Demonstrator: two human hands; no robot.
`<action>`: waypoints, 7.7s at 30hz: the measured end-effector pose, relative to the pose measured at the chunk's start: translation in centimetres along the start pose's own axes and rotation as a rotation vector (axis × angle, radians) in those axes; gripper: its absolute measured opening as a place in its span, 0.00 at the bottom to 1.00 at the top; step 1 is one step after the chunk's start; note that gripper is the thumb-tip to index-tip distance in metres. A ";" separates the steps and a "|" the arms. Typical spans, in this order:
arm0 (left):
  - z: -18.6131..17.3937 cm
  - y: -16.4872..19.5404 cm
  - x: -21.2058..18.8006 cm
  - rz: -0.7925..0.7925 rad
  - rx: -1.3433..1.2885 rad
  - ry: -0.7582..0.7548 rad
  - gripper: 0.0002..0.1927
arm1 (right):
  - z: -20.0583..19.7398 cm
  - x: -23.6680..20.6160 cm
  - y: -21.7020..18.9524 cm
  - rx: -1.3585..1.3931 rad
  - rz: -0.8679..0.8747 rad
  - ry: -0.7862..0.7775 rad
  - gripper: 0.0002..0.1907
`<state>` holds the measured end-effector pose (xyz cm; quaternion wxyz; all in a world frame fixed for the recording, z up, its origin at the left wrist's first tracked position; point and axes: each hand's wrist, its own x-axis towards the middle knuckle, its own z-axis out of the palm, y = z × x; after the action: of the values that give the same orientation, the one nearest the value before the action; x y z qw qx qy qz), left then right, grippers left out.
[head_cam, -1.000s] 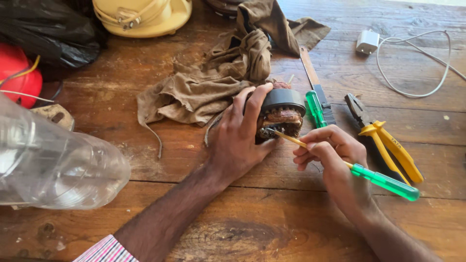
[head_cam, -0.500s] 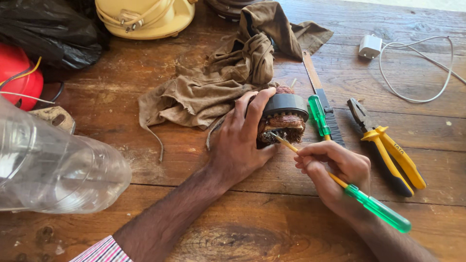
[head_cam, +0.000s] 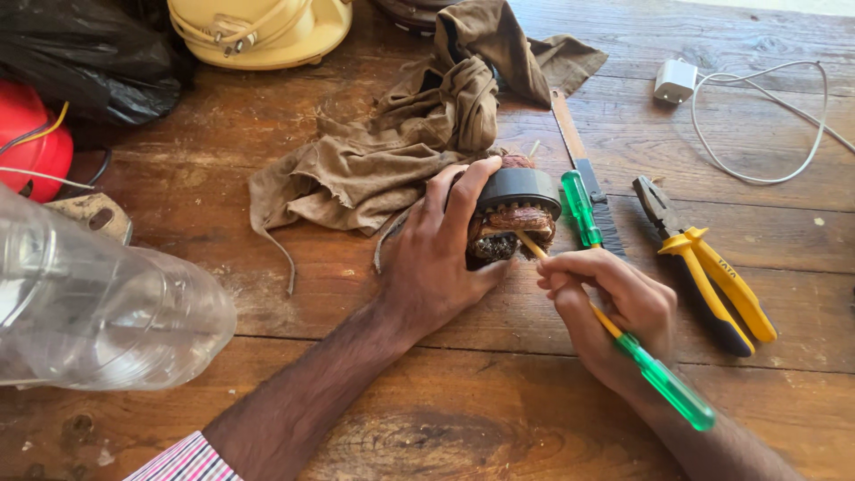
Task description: The person holds an electric motor armature on a wooden workbench and uses pliers and a screwdriver to pry and scrape material from the copper windings, rotating the armature to work on different sides and repositioning it between tool passes.
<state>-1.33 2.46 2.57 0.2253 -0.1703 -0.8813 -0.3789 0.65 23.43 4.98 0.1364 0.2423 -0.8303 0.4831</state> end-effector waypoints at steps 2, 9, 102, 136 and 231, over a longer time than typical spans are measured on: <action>0.0 -0.1 0.0 0.006 -0.026 -0.014 0.55 | -0.2 -0.1 -0.2 -0.095 -0.091 0.027 0.08; -0.3 0.1 -0.2 0.142 0.069 0.234 0.49 | -0.9 -0.7 0.4 -0.054 -0.269 0.131 0.12; -1.3 -2.8 1.7 -0.194 -0.909 -0.204 0.34 | 0.0 -0.5 -0.3 -0.164 -0.284 -0.020 0.09; -1.2 -2.5 1.9 -0.136 -0.757 -0.133 0.29 | -0.5 -0.1 0.3 -0.165 -0.303 -0.035 0.09; -1.2 -2.9 1.8 -0.371 -1.215 -0.035 0.28 | 0.5 0.0 0.6 -0.238 -0.293 -0.151 0.13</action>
<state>-3.92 -0.12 2.55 0.0044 -0.1185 -0.5274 -0.8413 0.32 23.22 4.33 0.1701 0.3784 -0.8452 0.3370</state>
